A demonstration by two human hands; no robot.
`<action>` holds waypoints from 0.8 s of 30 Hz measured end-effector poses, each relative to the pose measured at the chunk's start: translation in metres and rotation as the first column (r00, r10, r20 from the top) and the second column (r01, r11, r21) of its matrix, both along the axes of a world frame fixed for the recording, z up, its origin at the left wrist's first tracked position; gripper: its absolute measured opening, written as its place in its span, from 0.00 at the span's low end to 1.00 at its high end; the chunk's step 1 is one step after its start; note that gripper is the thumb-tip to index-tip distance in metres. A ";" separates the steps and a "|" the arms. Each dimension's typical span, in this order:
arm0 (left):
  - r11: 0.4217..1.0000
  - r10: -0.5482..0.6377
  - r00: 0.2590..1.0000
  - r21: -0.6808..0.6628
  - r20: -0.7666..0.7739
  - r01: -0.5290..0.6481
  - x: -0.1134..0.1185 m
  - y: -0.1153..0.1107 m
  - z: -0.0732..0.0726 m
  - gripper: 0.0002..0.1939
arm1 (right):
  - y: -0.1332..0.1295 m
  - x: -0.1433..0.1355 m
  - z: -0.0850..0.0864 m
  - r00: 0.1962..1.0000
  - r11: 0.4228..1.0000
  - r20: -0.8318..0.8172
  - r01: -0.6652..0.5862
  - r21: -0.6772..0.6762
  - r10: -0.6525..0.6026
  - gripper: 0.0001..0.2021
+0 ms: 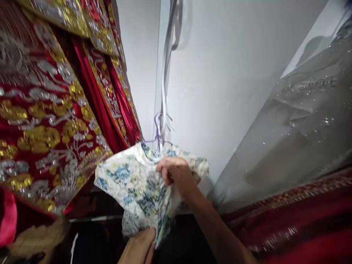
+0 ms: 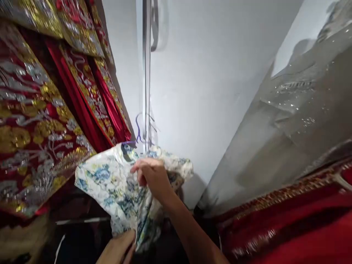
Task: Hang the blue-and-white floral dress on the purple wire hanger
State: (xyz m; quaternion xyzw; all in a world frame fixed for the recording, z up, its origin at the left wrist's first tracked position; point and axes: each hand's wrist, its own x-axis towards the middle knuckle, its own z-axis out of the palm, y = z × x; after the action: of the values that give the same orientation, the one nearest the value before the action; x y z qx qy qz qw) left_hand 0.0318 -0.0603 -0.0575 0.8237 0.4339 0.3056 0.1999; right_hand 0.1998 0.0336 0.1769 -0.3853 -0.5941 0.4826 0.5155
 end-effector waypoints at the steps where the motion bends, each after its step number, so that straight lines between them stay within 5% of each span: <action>1: 1.000 -0.001 0.999 -0.025 0.034 0.002 0.003 0.002 0.017 0.05 | 0.000 -0.001 0.006 0.999 1.000 -0.039 0.023 0.017 -0.022 0.16; 2: 0.994 -0.079 0.995 -0.069 0.053 0.082 0.007 0.002 0.034 0.05 | 0.000 -0.001 0.011 0.996 0.999 -0.077 0.042 0.031 -0.040 0.15; 5: 0.984 -0.044 0.994 -0.167 0.095 0.060 0.015 -0.007 0.070 0.08 | -0.007 -0.005 0.018 0.985 0.992 -0.158 0.085 0.090 -0.070 0.14; 11: 0.965 -0.012 0.977 -0.254 0.214 0.067 0.007 -0.017 0.087 0.07 | -0.018 -0.007 0.009 0.979 0.993 -0.178 0.107 0.050 -0.096 0.14; 14: 0.992 0.052 0.934 -0.128 0.354 -0.007 0.000 0.006 0.110 0.08 | -0.016 -0.007 0.003 0.973 0.993 -0.212 0.107 0.054 -0.093 0.13; 18: 0.977 0.077 0.851 0.132 0.520 -0.169 0.004 0.044 0.169 0.17 | -0.019 -0.008 0.000 0.973 0.994 -0.221 0.082 0.077 -0.063 0.13; 21: 0.953 0.015 0.879 0.260 0.476 -0.157 0.015 0.067 0.215 0.18 | -0.022 -0.008 -0.001 0.976 0.991 -0.209 0.080 0.107 -0.056 0.12; 24: 0.909 -0.019 0.927 0.393 0.376 -0.140 0.022 0.080 0.242 0.10 | -0.019 -0.010 -0.003 0.982 0.984 -0.166 0.111 0.136 -0.087 0.12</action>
State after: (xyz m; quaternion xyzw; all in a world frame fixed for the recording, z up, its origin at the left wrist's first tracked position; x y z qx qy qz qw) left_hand 0.0543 0.0202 0.1840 0.7602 0.3394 0.5466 0.0897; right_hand 0.1899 0.0142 0.1738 -0.3359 -0.5644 0.4412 0.6115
